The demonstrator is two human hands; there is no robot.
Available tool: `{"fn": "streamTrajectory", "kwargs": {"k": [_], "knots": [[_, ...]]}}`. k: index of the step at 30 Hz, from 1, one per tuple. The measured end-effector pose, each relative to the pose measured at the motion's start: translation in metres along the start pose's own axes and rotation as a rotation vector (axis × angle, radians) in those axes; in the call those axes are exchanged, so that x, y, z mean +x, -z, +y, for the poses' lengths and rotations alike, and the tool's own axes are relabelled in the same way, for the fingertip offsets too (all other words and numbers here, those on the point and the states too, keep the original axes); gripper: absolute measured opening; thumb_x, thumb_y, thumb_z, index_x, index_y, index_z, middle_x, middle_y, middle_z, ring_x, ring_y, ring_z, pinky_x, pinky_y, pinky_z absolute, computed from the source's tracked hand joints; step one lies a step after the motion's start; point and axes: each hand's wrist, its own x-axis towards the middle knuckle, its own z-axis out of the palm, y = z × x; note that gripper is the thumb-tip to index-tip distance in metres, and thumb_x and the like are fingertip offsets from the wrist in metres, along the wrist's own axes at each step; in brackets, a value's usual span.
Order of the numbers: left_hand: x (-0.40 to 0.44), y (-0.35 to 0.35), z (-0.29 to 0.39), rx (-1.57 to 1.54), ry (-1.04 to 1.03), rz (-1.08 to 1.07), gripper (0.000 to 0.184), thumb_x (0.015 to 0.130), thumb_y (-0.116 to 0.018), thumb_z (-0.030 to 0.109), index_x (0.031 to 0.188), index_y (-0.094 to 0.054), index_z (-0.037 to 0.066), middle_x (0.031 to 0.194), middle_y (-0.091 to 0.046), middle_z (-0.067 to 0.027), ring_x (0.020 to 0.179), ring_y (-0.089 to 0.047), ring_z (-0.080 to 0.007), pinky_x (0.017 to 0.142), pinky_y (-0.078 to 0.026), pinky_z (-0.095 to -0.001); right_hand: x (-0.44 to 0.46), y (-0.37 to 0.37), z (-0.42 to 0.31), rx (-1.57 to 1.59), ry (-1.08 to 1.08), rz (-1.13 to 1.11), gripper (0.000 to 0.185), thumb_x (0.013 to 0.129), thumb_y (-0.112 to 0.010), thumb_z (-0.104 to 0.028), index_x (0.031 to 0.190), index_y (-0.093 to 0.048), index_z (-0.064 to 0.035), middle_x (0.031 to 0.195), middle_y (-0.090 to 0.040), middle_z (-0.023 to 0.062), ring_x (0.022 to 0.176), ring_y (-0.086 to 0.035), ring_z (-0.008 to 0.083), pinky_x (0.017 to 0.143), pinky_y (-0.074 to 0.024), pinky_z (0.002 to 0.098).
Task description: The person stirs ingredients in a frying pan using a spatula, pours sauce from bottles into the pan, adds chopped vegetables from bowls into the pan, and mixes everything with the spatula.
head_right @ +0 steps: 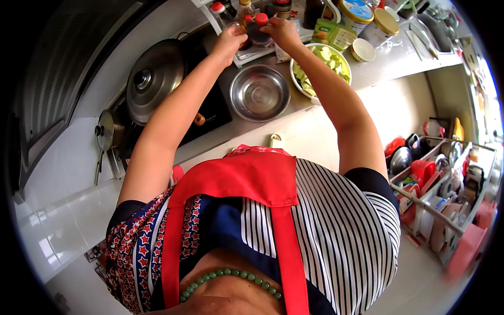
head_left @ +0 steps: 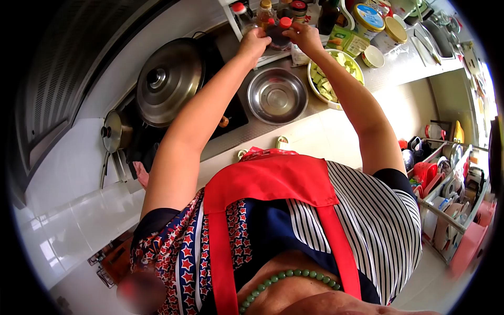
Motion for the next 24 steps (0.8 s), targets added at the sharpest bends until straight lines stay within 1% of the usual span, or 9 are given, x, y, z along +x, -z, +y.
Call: {"fn": "streamTrajectory", "kwargs": {"k": [5, 11, 13, 15, 17, 19, 20, 22, 24], "knots": [[-0.041, 0.015, 0.015, -0.024, 0.17, -0.105, 0.043, 0.085, -0.061, 0.008, 0.125, -0.049, 0.0, 0.121, -0.056, -0.0091, 0.104, -0.055, -0.015, 0.082, -0.046, -0.0272, 0.024, -0.019, 0.018, -0.162, -0.059, -0.025, 0.034, 0.075, -0.07, -0.04, 0.077, -0.064, -0.0062, 0.066, -0.064, 0.0093, 0.061, -0.064, 0.0204, 0.058, -0.0489, 0.0333], [-0.075, 0.056, 0.037, 0.202, 0.073, -0.234, 0.042, 0.087, -0.059, 0.013, 0.126, -0.05, 0.001, 0.125, -0.055, -0.0106, 0.112, -0.053, -0.0162, 0.094, -0.043, -0.0298, 0.048, -0.024, 0.016, -0.125, -0.238, -0.092, 0.038, 0.08, -0.061, -0.047, 0.089, -0.071, -0.0118, 0.075, -0.069, 0.0087, 0.069, -0.068, 0.0201, 0.067, -0.051, 0.0329], [-0.089, 0.073, 0.045, 0.287, 0.013, -0.27, 0.041, 0.086, -0.059, 0.012, 0.124, -0.052, 0.0, 0.122, -0.057, -0.0106, 0.11, -0.055, -0.0166, 0.094, -0.043, -0.0294, 0.046, -0.029, 0.022, -0.112, -0.261, 0.036, 0.04, 0.079, -0.064, -0.043, 0.099, -0.067, -0.0088, 0.082, -0.069, 0.0098, 0.074, -0.067, 0.0222, 0.07, -0.0508, 0.0341], [-0.103, 0.092, 0.053, 0.44, -0.074, -0.18, 0.036, 0.083, -0.061, 0.01, 0.118, -0.058, 0.002, 0.118, -0.06, -0.0095, 0.107, -0.058, -0.0186, 0.092, -0.045, -0.0299, 0.022, -0.027, 0.001, -0.305, 0.037, 0.466, 0.043, 0.077, -0.068, -0.037, 0.108, -0.062, -0.007, 0.094, -0.066, 0.0119, 0.082, -0.064, 0.0254, 0.074, -0.0498, 0.0349], [-0.116, 0.121, 0.056, 0.589, -0.212, -0.114, 0.034, 0.082, -0.062, 0.011, 0.115, -0.06, 0.004, 0.117, -0.06, -0.0094, 0.107, -0.058, -0.0198, 0.091, -0.047, -0.031, -0.004, -0.027, -0.034, -0.066, 0.09, 0.382, 0.038, 0.078, -0.069, -0.026, 0.109, -0.06, -0.0059, 0.098, -0.064, 0.0127, 0.083, -0.062, 0.0273, 0.074, -0.0484, 0.0344], [-0.117, 0.164, 0.053, 0.86, -0.406, 0.022, 0.03, 0.078, -0.065, 0.013, 0.107, -0.065, 0.008, 0.111, -0.061, -0.0113, 0.1, -0.06, -0.0274, 0.087, -0.048, -0.0342, -0.044, -0.035, -0.09, 0.43, 0.002, -0.051, 0.031, 0.084, -0.066, -0.02, 0.11, -0.061, -0.0047, 0.096, -0.066, 0.0077, 0.082, -0.062, 0.0143, 0.069, -0.0495, 0.0282], [-0.116, 0.188, 0.053, 1.022, -0.471, 0.08, 0.029, 0.077, -0.065, 0.014, 0.106, -0.066, 0.009, 0.112, -0.06, -0.0107, 0.1, -0.057, -0.0313, 0.089, -0.046, -0.0365, -0.065, -0.023, -0.138, 0.351, -0.111, -0.317, 0.03, 0.086, -0.065, -0.02, 0.112, -0.061, -0.0056, 0.096, -0.066, 0.0052, 0.082, -0.061, 0.0107, 0.068, -0.0494, 0.0243], [-0.121, 0.224, 0.055, 1.355, -0.377, 0.288, 0.026, 0.078, -0.066, 0.017, 0.104, -0.067, 0.012, 0.115, -0.06, -0.0082, 0.105, -0.053, -0.0297, 0.091, -0.043, -0.0366, -0.091, -0.029, -0.178, 0.425, -0.141, -0.724, 0.035, 0.088, -0.062, -0.027, 0.117, -0.059, -0.0075, 0.097, -0.065, 0.004, 0.082, -0.06, 0.0109, 0.068, -0.0496, 0.0251], [-0.119, 0.261, 0.052, 1.484, -0.241, 0.312, 0.035, 0.077, -0.068, 0.022, 0.111, -0.064, 0.013, 0.116, -0.059, -0.009, 0.106, -0.053, -0.0301, 0.09, -0.044, -0.0371, -0.113, -0.047, -0.204, 0.301, 0.014, -0.729, 0.045, 0.082, -0.065, -0.033, 0.117, -0.058, -0.0059, 0.097, -0.066, 0.0107, 0.086, -0.063, 0.0239, 0.073, -0.0505, 0.0342]]}}
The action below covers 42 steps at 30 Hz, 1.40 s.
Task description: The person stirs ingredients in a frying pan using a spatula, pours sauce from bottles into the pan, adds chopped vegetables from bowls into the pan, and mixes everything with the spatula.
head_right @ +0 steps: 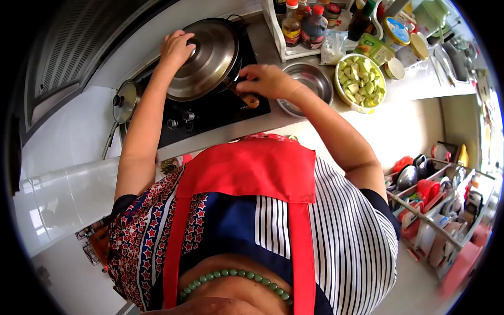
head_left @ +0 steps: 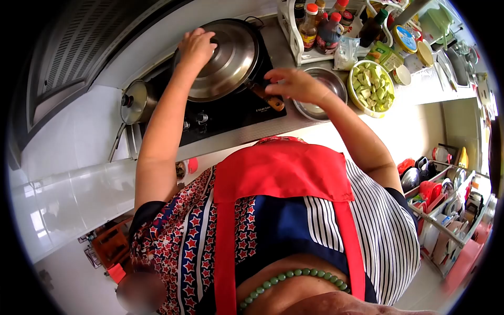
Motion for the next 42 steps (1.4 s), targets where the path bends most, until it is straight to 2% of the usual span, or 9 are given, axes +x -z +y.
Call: {"fn": "streamTrajectory", "kwargs": {"k": [4, 8, 14, 20, 27, 30, 34, 37, 42], "knots": [[0.009, -0.021, -0.042, -0.136, 0.055, -0.188, 0.045, 0.076, -0.069, 0.029, 0.117, -0.06, 0.011, 0.112, -0.062, -0.0152, 0.104, -0.057, -0.0344, 0.088, -0.045, -0.0409, 0.006, -0.037, -0.011, -0.329, 0.09, -0.05, 0.049, 0.081, -0.062, -0.027, 0.121, -0.052, -0.0021, 0.095, -0.064, 0.0197, 0.093, -0.061, 0.0376, 0.08, -0.0487, 0.0437], [0.023, -0.033, -0.056, -0.209, -0.075, -0.171, 0.046, 0.075, -0.065, 0.028, 0.115, -0.059, 0.008, 0.104, -0.064, -0.0205, 0.098, -0.059, -0.0381, 0.087, -0.046, -0.0417, 0.016, -0.064, 0.012, -0.427, 0.144, 0.226, 0.038, 0.079, -0.052, -0.011, 0.116, -0.053, -0.0026, 0.092, -0.064, 0.0211, 0.091, -0.06, 0.0381, 0.079, -0.0483, 0.0457], [0.03, -0.014, -0.067, -0.234, -0.096, 0.026, 0.043, 0.075, -0.057, 0.029, 0.113, -0.061, 0.009, 0.105, -0.065, -0.0159, 0.098, -0.06, -0.0352, 0.089, -0.047, -0.0411, 0.025, -0.056, -0.02, -0.321, 0.19, 0.333, 0.039, 0.076, -0.057, -0.015, 0.114, -0.059, -0.0033, 0.092, -0.064, 0.0223, 0.088, -0.061, 0.0391, 0.08, -0.0492, 0.0445], [0.034, -0.003, -0.075, -0.365, -0.008, -0.016, 0.043, 0.077, -0.058, 0.026, 0.117, -0.06, 0.011, 0.098, -0.067, -0.0141, 0.084, -0.067, -0.0241, 0.078, -0.05, -0.0332, 0.06, -0.059, -0.019, -0.492, 0.065, 0.141, 0.04, 0.077, -0.058, -0.017, 0.115, -0.06, -0.0071, 0.098, -0.064, 0.0197, 0.094, -0.061, 0.0354, 0.085, -0.0491, 0.042], [0.025, -0.011, -0.076, -0.62, 0.096, -0.079, 0.038, 0.083, -0.058, 0.018, 0.119, -0.059, 0.006, 0.096, -0.066, -0.0111, 0.076, -0.064, -0.016, 0.069, -0.052, -0.0273, 0.003, -0.008, -0.071, -0.682, 0.102, 0.048, 0.032, 0.078, -0.058, -0.018, 0.108, -0.066, -0.0088, 0.102, -0.065, 0.0153, 0.096, -0.062, 0.0326, 0.087, -0.0481, 0.0388], [0.023, -0.011, -0.072, -0.69, 0.107, -0.088, 0.039, 0.081, -0.058, 0.019, 0.118, -0.059, 0.005, 0.094, -0.066, -0.0119, 0.074, -0.064, -0.0168, 0.069, -0.051, -0.0284, -0.019, 0.026, -0.096, -0.657, 0.145, 0.061, 0.028, 0.08, -0.058, -0.014, 0.106, -0.066, -0.0046, 0.086, -0.067, 0.0147, 0.08, -0.064, 0.0305, 0.074, -0.0496, 0.0347], [0.022, -0.015, -0.075, -0.747, 0.117, -0.047, 0.041, 0.078, -0.058, 0.021, 0.116, -0.06, 0.005, 0.09, -0.067, -0.014, 0.069, -0.066, -0.0194, 0.069, -0.05, -0.031, -0.032, 0.036, -0.13, -0.574, -0.166, -0.154, 0.025, 0.084, -0.058, -0.021, 0.103, -0.067, -0.0068, 0.084, -0.067, 0.0147, 0.078, -0.064, 0.0316, 0.074, -0.05, 0.0357], [0.018, -0.005, -0.069, -0.751, 0.157, -0.095, 0.038, 0.084, -0.057, 0.017, 0.119, -0.058, 0.004, 0.097, -0.064, -0.0118, 0.077, -0.063, -0.0159, 0.069, -0.052, -0.028, -0.011, -0.001, -0.085, -0.665, 0.022, -0.031, 0.027, 0.086, -0.056, -0.024, 0.103, -0.066, -0.0059, 0.089, -0.067, 0.0169, 0.084, -0.063, 0.0337, 0.078, -0.0497, 0.0385], [0.019, 0.004, -0.076, -0.776, 0.194, -0.117, 0.037, 0.087, -0.056, 0.013, 0.122, -0.055, 0.003, 0.1, -0.063, -0.0109, 0.081, -0.062, -0.0138, 0.069, -0.052, -0.0253, 0.032, -0.034, -0.036, -0.45, 0.041, 0.206, 0.032, 0.082, -0.052, -0.022, 0.108, -0.064, -0.0066, 0.099, -0.065, 0.0198, 0.095, -0.061, 0.0366, 0.087, -0.0474, 0.0419]]}}
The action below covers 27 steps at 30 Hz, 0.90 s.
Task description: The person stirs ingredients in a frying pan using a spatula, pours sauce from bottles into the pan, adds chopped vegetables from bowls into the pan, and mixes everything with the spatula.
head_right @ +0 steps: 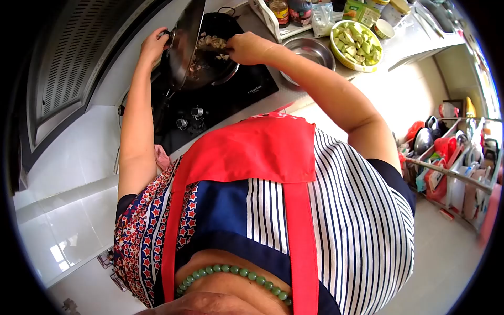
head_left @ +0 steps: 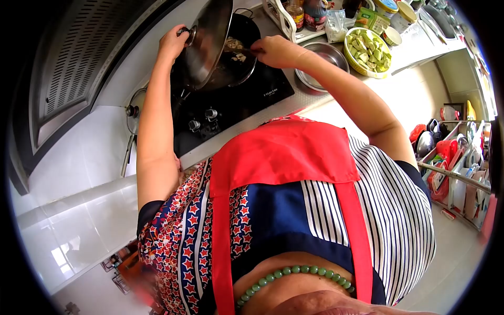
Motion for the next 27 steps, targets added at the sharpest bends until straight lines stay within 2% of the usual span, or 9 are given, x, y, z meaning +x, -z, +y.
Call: {"fn": "streamTrajectory", "kwargs": {"k": [2, 8, 13, 14, 17, 20, 23, 24, 27], "knots": [[-0.005, 0.004, 0.002, 0.027, -0.004, 0.004, 0.037, 0.087, -0.055, 0.013, 0.123, -0.055, 0.003, 0.1, -0.063, -0.0111, 0.081, -0.062, -0.0135, 0.07, -0.052, -0.0246, 0.008, -0.018, 0.001, 0.054, 0.025, 0.094, 0.034, 0.08, -0.052, -0.021, 0.11, -0.064, -0.008, 0.099, -0.064, 0.0209, 0.096, -0.061, 0.0369, 0.088, -0.0475, 0.0427], [-0.016, 0.01, 0.005, -0.075, 0.009, 0.007, 0.037, 0.088, -0.053, 0.011, 0.124, -0.053, 0.001, 0.103, -0.062, -0.0122, 0.082, -0.062, -0.0144, 0.072, -0.051, -0.0244, 0.024, -0.045, 0.015, -0.039, 0.056, -0.052, 0.037, 0.08, -0.055, -0.022, 0.115, -0.063, -0.0157, 0.103, -0.065, 0.0166, 0.097, -0.062, 0.0338, 0.087, -0.0488, 0.0414], [-0.026, 0.015, 0.0, -0.16, 0.032, 0.002, 0.036, 0.089, -0.053, 0.01, 0.124, -0.052, 0.001, 0.106, -0.061, -0.0121, 0.086, -0.061, -0.0161, 0.077, -0.051, -0.0254, -0.001, 0.025, 0.003, -0.295, 0.099, -0.105, 0.033, 0.08, -0.057, -0.023, 0.111, -0.065, -0.0165, 0.107, -0.065, 0.0119, 0.099, -0.061, 0.0305, 0.086, -0.0492, 0.0394], [-0.026, 0.015, -0.002, -0.185, 0.037, 0.0, 0.036, 0.089, -0.052, 0.009, 0.124, -0.052, 0.001, 0.106, -0.06, -0.012, 0.088, -0.061, -0.0163, 0.077, -0.051, -0.0256, -0.005, 0.042, 0.007, -0.33, 0.254, -0.006, 0.027, 0.082, -0.056, -0.02, 0.106, -0.066, -0.0123, 0.095, -0.066, 0.0137, 0.087, -0.063, 0.032, 0.08, -0.0501, 0.0401], [-0.034, 0.014, 0.003, -0.252, 0.036, -0.007, 0.036, 0.089, -0.052, 0.009, 0.125, -0.052, 0.002, 0.108, -0.06, -0.0116, 0.092, -0.06, -0.0161, 0.078, -0.051, -0.0254, -0.015, 0.096, -0.009, -0.364, 0.17, -0.154, 0.026, 0.081, -0.059, -0.018, 0.105, -0.066, -0.0119, 0.094, -0.066, 0.0133, 0.087, -0.063, 0.0307, 0.078, -0.0498, 0.0393], [-0.037, 0.011, 0.005, -0.246, 0.041, 0.011, 0.036, 0.089, -0.053, 0.009, 0.124, -0.052, 0.002, 0.107, -0.059, -0.0109, 0.093, -0.059, -0.0159, 0.078, -0.051, -0.0253, -0.014, 0.114, -0.032, -0.591, 0.11, -0.345, 0.027, 0.078, -0.066, -0.024, 0.098, -0.069, -0.0065, 0.091, -0.068, 0.0153, 0.086, -0.065, 0.0273, 0.076, -0.0503, 0.037], [-0.04, 0.009, 0.011, -0.25, 0.028, 0.022, 0.036, 0.089, -0.053, 0.008, 0.124, -0.052, 0.002, 0.106, -0.059, -0.0106, 0.091, -0.059, -0.0161, 0.077, -0.051, -0.0253, -0.01, 0.081, -0.025, -0.583, 0.126, -0.265, 0.028, 0.08, -0.058, -0.016, 0.107, -0.065, -0.0125, 0.097, -0.066, 0.0124, 0.088, -0.063, 0.0299, 0.077, -0.0498, 0.0398], [-0.041, 0.008, 0.013, -0.263, 0.023, 0.043, 0.037, 0.088, -0.054, 0.009, 0.124, -0.053, 0.002, 0.103, -0.061, -0.0102, 0.084, -0.059, -0.0146, 0.072, -0.05, -0.0244, 0.006, 0.054, -0.003, -0.461, 0.128, -0.142, 0.027, 0.078, -0.057, -0.014, 0.104, -0.065, -0.0122, 0.096, -0.066, 0.0126, 0.089, -0.063, 0.0296, 0.076, -0.0497, 0.0402], [-0.042, 0.008, 0.014, -0.288, 0.009, 0.09, 0.038, 0.085, -0.057, 0.009, 0.122, -0.055, 0.003, 0.096, -0.064, -0.0092, 0.071, -0.06, -0.0115, 0.063, -0.047, -0.0226, 0.03, 0.021, 0.021, -0.174, 0.057, -0.05, 0.031, 0.078, -0.056, -0.016, 0.109, -0.063, -0.0127, 0.095, -0.066, 0.0106, 0.086, -0.065, 0.0254, 0.068, -0.0533, 0.038]]}}
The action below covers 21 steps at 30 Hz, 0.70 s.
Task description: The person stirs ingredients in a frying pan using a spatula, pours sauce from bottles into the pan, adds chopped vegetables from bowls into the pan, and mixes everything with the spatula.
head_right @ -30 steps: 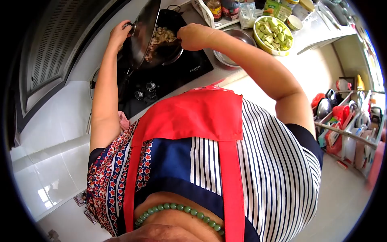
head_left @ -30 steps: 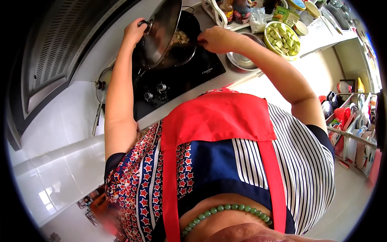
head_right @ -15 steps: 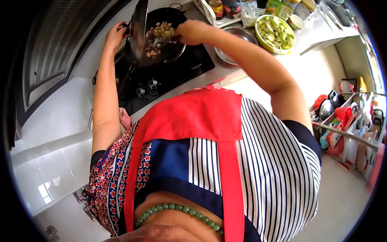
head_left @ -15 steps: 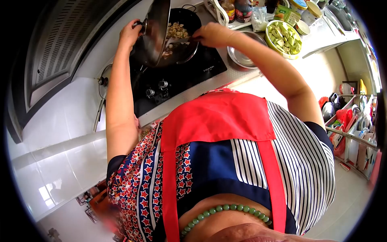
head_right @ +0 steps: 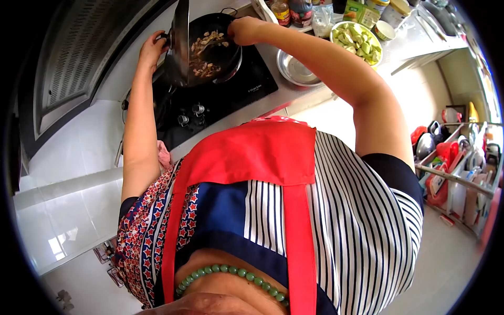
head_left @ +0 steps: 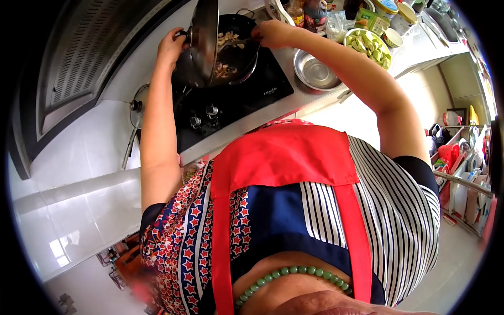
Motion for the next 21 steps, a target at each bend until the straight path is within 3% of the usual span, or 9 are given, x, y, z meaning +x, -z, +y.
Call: {"fn": "streamTrajectory", "kwargs": {"k": [1, 4, 7, 10, 14, 15, 18, 19, 21], "knots": [[0.0, 0.002, -0.001, -0.005, -0.003, 0.002, 0.038, 0.085, -0.056, 0.009, 0.123, -0.055, 0.004, 0.096, -0.064, -0.0091, 0.071, -0.06, -0.0115, 0.062, -0.046, -0.0226, -0.007, 0.007, -0.004, 0.322, -0.254, -0.118, 0.023, 0.082, -0.055, -0.013, 0.103, -0.062, -0.0065, 0.085, -0.064, 0.0091, 0.075, -0.062, 0.0195, 0.054, -0.0527, 0.0337], [-0.008, 0.006, 0.006, -0.024, 0.035, 0.001, 0.036, 0.087, -0.054, 0.007, 0.123, -0.054, 0.002, 0.103, -0.059, -0.0106, 0.084, -0.059, -0.0145, 0.071, -0.05, -0.0244, -0.015, 0.02, -0.009, 1.319, -0.737, -0.116, 0.02, 0.085, -0.053, -0.008, 0.103, -0.059, -0.0006, 0.08, -0.059, 0.0096, 0.064, -0.057, 0.0162, 0.048, -0.0516, 0.0279], [-0.011, 0.005, 0.009, -0.035, 0.055, 0.004, 0.035, 0.088, -0.053, 0.005, 0.123, -0.053, 0.001, 0.108, -0.056, -0.0114, 0.091, -0.057, -0.016, 0.076, -0.053, -0.0256, -0.018, 0.043, -0.018, 1.589, -0.821, 0.035, 0.007, 0.088, -0.052, -0.005, 0.086, -0.052, 0.0016, 0.071, -0.051, 0.0088, 0.066, -0.056, 0.0215, 0.061, -0.0587, 0.032], [-0.012, 0.003, 0.011, -0.025, 0.066, 0.017, 0.035, 0.088, -0.053, 0.005, 0.123, -0.053, 0.002, 0.108, -0.055, -0.0113, 0.091, -0.057, -0.0159, 0.076, -0.053, -0.0255, 0.021, 0.009, 0.017, 1.85, -0.883, 0.157, 0.009, 0.087, -0.051, -0.003, 0.084, -0.048, 0.005, 0.074, -0.052, 0.0117, 0.072, -0.057, 0.0232, 0.062, -0.06, 0.0304], [-0.012, 0.002, 0.011, -0.035, 0.066, 0.03, 0.035, 0.089, -0.053, 0.005, 0.123, -0.053, 0.002, 0.107, -0.055, -0.0111, 0.09, -0.057, -0.0151, 0.076, -0.053, -0.0252, 0.048, -0.002, 0.008, 2.0, -0.897, 0.065, 0.009, 0.088, -0.05, -0.002, 0.089, -0.047, 0.0064, 0.074, -0.051, 0.0128, 0.076, -0.058, 0.0241, 0.049, -0.0553, 0.0208], [-0.012, 0.003, 0.011, -0.034, 0.066, 0.03, 0.035, 0.089, -0.052, 0.005, 0.123, -0.053, 0.002, 0.107, -0.055, -0.0111, 0.09, -0.057, -0.0149, 0.076, -0.053, -0.0253, 0.051, -0.006, 0.004, 1.944, -0.941, 0.009, 0.008, 0.086, -0.053, -0.002, 0.083, -0.049, 0.004, 0.086, -0.059, 0.0211, 0.048, -0.047, 0.0113, 0.041, -0.0461, 0.0154], [-0.012, 0.007, 0.014, -0.048, 0.048, 0.038, 0.036, 0.087, -0.053, 0.005, 0.123, -0.053, 0.002, 0.103, -0.057, -0.0108, 0.085, -0.058, -0.014, 0.074, -0.052, -0.0245, 0.053, -0.016, 0.018, 1.788, -0.809, -0.346, 0.011, 0.086, -0.056, -0.005, 0.088, -0.052, 0.0049, 0.084, -0.059, 0.021, 0.041, -0.04, 0.0074, 0.036, -0.0382, 0.0128], [-0.011, 0.009, 0.013, -0.067, 0.031, 0.051, 0.037, 0.086, -0.054, 0.006, 0.123, -0.053, 0.002, 0.1, -0.059, -0.0107, 0.08, -0.059, -0.0134, 0.072, -0.051, -0.0238, 0.04, 0.0, 0.011, 1.583, -0.69, -0.313, 0.017, 0.085, -0.057, -0.005, 0.101, -0.055, 0.0003, 0.082, -0.056, 0.0119, 0.044, -0.034, 0.0009, 0.036, -0.028, 0.0113], [-0.01, 0.015, 0.009, -0.081, 0.01, 0.072, 0.039, 0.085, -0.055, 0.006, 0.123, -0.053, 0.003, 0.097, -0.061, -0.0106, 0.076, -0.061, -0.013, 0.07, -0.05, -0.0228, 0.032, 0.006, 0.009, 1.386, -0.502, -0.195, 0.018, 0.084, -0.056, -0.005, 0.102, -0.057, -0.0032, 0.082, -0.056, 0.0114, 0.044, -0.034, 0.0017, 0.036, -0.0263, 0.0117]]}}
